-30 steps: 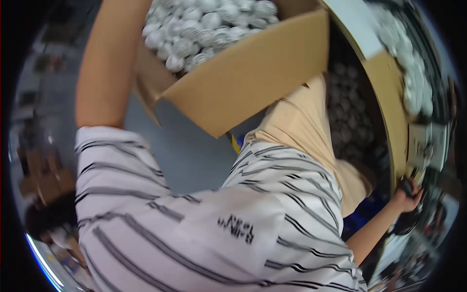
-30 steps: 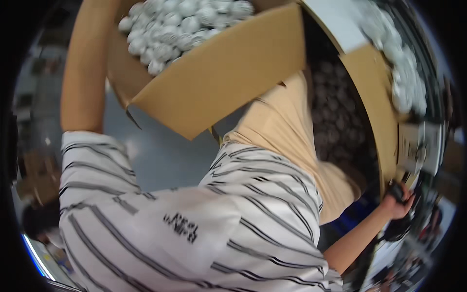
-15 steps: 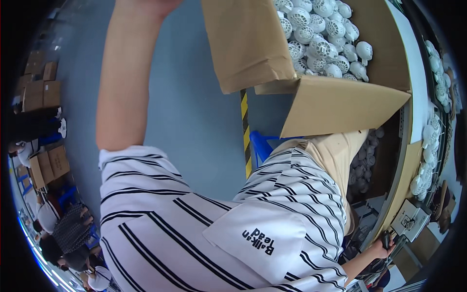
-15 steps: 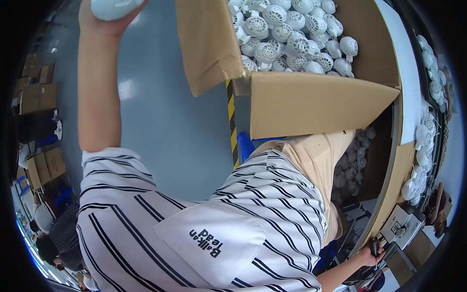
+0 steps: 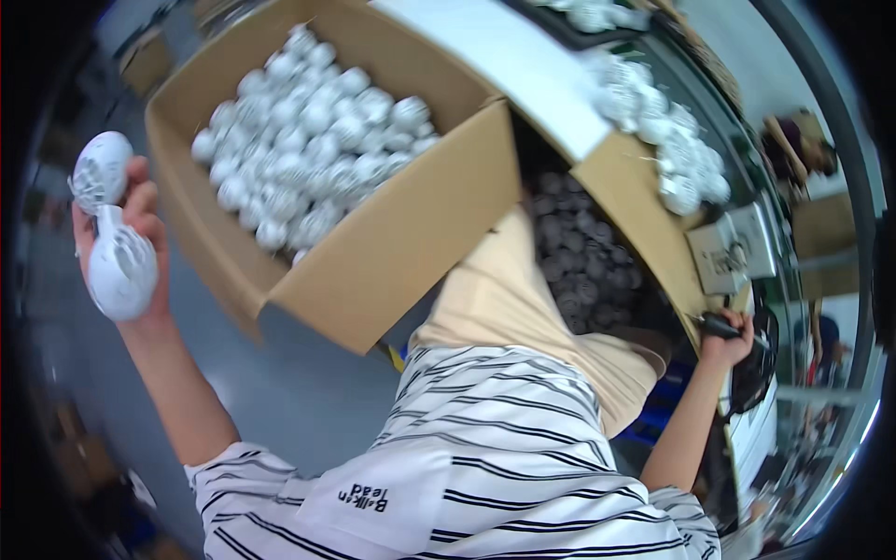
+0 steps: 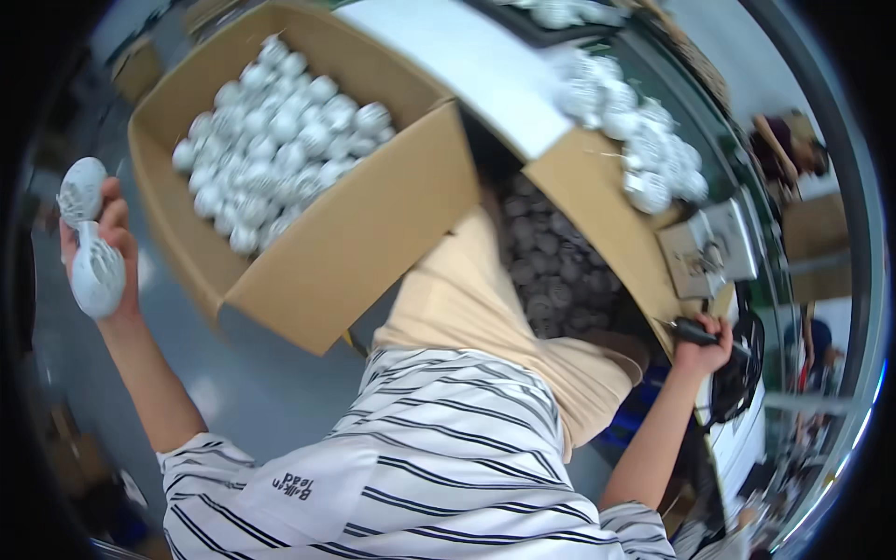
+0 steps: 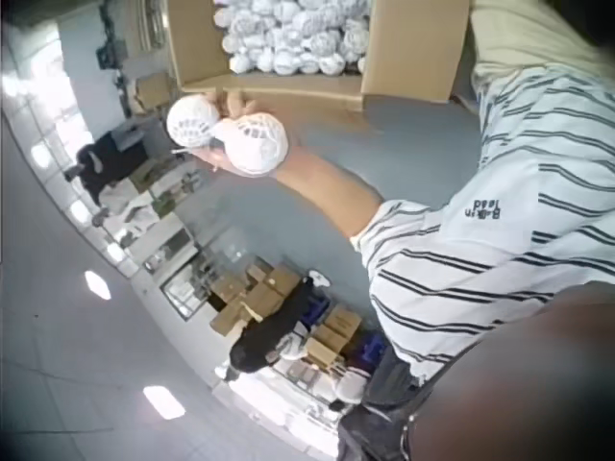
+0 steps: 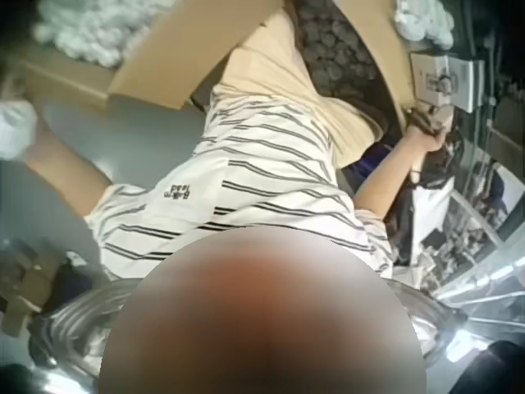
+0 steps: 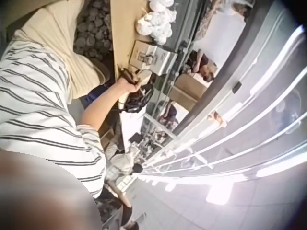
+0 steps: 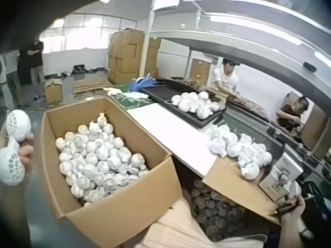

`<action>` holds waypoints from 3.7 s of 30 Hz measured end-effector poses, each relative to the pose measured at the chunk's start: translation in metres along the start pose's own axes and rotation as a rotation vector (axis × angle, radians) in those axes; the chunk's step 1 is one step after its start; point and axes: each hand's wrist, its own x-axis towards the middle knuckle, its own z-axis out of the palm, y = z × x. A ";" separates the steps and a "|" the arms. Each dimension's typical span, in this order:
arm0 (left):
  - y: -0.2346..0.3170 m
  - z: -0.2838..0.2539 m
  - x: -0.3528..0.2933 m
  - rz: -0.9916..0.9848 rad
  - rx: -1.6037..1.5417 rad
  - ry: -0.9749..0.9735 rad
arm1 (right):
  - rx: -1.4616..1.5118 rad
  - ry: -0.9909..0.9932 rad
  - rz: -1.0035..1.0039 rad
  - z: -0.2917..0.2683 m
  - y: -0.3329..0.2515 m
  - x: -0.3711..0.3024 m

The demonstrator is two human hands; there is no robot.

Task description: Assemble electronic bulb housings by driving screws using an electric screwdriver at a manual assembly station.

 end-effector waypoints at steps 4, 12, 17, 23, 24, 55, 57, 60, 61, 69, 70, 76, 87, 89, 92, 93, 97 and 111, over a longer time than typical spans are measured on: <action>-0.156 0.123 0.068 -0.236 0.389 0.044 | 0.035 0.013 -0.086 0.005 0.005 -0.016; -0.433 0.188 0.206 -0.329 1.191 -0.442 | 0.150 -0.058 -0.173 0.010 0.022 -0.026; -0.506 0.250 0.339 -0.009 1.839 -0.439 | 0.230 -0.120 -0.204 0.010 0.023 -0.028; -0.510 0.222 0.511 0.608 2.404 -0.390 | 0.237 -0.087 -0.214 0.008 0.023 -0.027; -0.510 0.213 0.535 0.639 2.475 -0.335 | 0.199 -0.110 -0.219 0.010 0.022 -0.029; -0.534 0.235 0.187 0.439 1.747 -1.482 | 0.173 -0.012 -0.171 0.021 0.017 -0.026; -0.522 0.233 0.180 0.280 1.538 -1.420 | 0.208 -0.042 -0.176 0.034 0.015 -0.030; -0.523 0.226 0.177 0.105 1.286 -1.374 | 0.220 -0.043 -0.202 0.059 0.009 -0.036; -0.525 0.222 0.176 -0.021 1.153 -1.370 | 0.105 -0.113 -0.276 0.073 0.004 -0.035; -0.552 0.178 0.158 -0.253 0.844 -1.232 | -0.721 -0.201 -0.815 0.197 0.024 -0.002; -0.551 0.178 0.159 -0.253 0.839 -1.220 | -0.729 -0.208 -0.809 0.201 0.033 0.001; -0.541 0.178 0.173 -0.233 1.029 -1.389 | -1.083 0.275 -0.850 0.211 0.065 0.002; -0.544 0.172 0.170 -0.116 1.008 -1.378 | -1.044 0.003 -1.031 0.199 0.066 0.004; -0.545 0.171 0.171 -0.121 1.007 -1.381 | -1.134 0.006 -1.016 0.199 0.070 0.001; -0.543 0.170 0.171 -0.149 1.006 -1.386 | -0.984 -0.076 -0.906 0.200 0.061 -0.008; -0.544 0.171 0.172 -0.160 1.003 -1.386 | -0.911 -0.119 -0.851 0.201 0.057 -0.010; -0.546 0.171 0.173 -0.151 1.005 -1.392 | -0.692 -0.234 -0.728 0.207 0.073 -0.014; -0.547 0.170 0.173 -0.105 0.991 -1.429 | -0.586 -0.381 -0.574 0.200 0.079 -0.016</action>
